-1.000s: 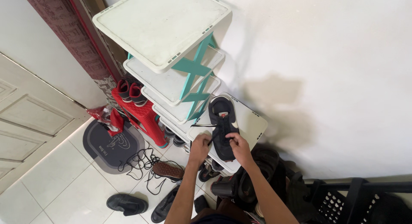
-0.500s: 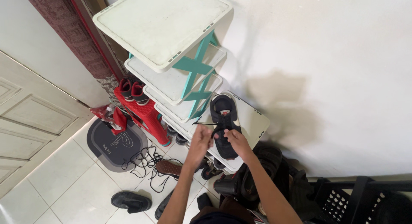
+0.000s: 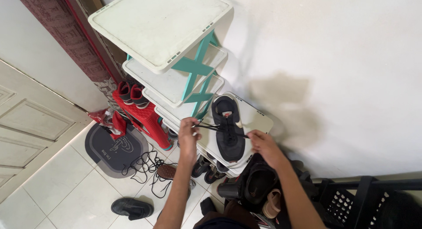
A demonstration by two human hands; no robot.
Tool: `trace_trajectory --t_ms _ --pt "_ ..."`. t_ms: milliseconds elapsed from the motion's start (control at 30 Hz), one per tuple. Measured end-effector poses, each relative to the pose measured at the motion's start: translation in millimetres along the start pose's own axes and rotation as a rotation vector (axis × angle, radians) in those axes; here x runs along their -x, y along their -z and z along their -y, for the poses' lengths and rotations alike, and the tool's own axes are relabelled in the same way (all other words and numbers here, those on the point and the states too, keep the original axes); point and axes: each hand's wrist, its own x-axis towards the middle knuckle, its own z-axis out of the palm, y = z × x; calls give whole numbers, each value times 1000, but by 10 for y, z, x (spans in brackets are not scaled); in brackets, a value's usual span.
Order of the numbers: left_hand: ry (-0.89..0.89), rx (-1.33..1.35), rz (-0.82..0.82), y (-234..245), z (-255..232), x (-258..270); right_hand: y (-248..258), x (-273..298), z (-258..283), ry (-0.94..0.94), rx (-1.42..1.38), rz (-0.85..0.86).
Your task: The person threads a black shoelace through the eyelets of a black sneaker placed on a white plastic shelf. They pull the lace through multiple eyelets, adjust the tension, and continue lacing the shoe from the bottom upward.
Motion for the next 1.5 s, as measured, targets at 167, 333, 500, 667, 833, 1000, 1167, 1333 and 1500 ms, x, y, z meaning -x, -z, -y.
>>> trace_trajectory --t_ms 167,333,500,667,833,1000,1167,1333,1500 --pt "0 21 -78 394 280 -44 376 197 124 -1 92 -219" --pt "-450 -700 -24 493 464 -49 413 320 316 19 85 -383" --pt "-198 -745 -14 149 324 179 175 334 555 54 270 -268" --pt "-69 -577 265 -484 72 449 -195 263 795 56 345 -42" --pt "-50 -451 498 -738 58 525 -323 239 958 93 267 67" --pt "-257 -531 248 -574 1 388 -137 199 1043 170 388 87" --pt "-155 -396 423 -738 29 421 -117 146 1005 94 337 160" --pt "-43 -424 482 -839 333 468 -142 18 888 82 295 215" --pt "-123 -442 208 -381 248 232 38 -17 802 108 348 187"
